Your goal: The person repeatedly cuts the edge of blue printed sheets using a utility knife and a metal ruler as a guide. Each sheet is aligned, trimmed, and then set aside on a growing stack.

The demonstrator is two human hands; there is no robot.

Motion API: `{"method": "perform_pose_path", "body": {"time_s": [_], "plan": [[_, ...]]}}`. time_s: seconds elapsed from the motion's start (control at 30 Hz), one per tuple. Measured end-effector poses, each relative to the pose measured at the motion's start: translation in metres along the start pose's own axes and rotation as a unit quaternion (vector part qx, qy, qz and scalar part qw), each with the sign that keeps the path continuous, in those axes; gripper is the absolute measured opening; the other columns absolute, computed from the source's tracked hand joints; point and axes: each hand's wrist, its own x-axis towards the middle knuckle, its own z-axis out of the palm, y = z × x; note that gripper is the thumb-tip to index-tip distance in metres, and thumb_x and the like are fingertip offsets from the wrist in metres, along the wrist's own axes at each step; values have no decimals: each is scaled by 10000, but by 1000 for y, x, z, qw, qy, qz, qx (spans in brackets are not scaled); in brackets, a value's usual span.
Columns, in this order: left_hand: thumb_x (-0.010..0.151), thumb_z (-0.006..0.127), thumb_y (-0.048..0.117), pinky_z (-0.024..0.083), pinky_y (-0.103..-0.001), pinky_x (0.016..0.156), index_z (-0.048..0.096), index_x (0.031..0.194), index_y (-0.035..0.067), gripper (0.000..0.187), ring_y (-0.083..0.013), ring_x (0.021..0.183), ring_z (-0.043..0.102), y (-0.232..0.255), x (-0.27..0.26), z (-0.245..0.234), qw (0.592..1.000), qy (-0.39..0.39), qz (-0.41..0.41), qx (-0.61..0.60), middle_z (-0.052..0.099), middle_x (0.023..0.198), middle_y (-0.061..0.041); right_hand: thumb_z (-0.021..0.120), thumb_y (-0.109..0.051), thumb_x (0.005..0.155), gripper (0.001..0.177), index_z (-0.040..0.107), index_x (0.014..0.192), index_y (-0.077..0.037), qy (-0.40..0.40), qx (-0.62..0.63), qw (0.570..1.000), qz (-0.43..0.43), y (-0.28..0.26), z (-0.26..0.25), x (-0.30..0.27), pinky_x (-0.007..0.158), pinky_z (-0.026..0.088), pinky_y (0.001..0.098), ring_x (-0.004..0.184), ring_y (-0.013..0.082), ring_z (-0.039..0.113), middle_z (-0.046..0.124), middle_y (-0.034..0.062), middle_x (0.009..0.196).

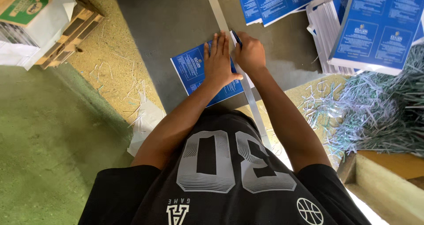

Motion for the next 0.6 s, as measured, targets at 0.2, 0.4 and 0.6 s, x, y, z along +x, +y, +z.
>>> {"method": "perform_pose_path", "body": {"time_s": [0.2, 0.4, 0.6], "plan": [[617, 991, 643, 22, -623, 1294, 203, 1663, 17, 1451, -371, 1629, 61, 0, -7, -5, 997, 23, 14, -75, 110, 1752, -181, 683, -131, 920, 292, 702, 1211, -147, -42, -90, 995, 24, 14, 19, -4, 709, 627, 531, 870, 405, 772, 778, 138, 954], [584, 1017, 628, 42, -632, 1294, 211, 1663, 32, 1473, -371, 1631, 71, -2, -4, 4, 997, 39, 15, -64, 109, 1755, -173, 623, -148, 934, 263, 680, 1190, -134, -49, -81, 995, 39, 2, 12, -9, 701, 625, 563, 846, 442, 761, 769, 178, 934], [563, 1070, 550, 52, -670, 1277, 232, 1647, 21, 1469, -419, 1621, 105, -3, -3, 10, 992, 67, 30, -106, 137, 1740, -214, 651, -122, 923, 247, 693, 1167, -128, -49, -93, 993, 45, -5, 10, -10, 674, 639, 515, 834, 415, 774, 778, 159, 931]]}}
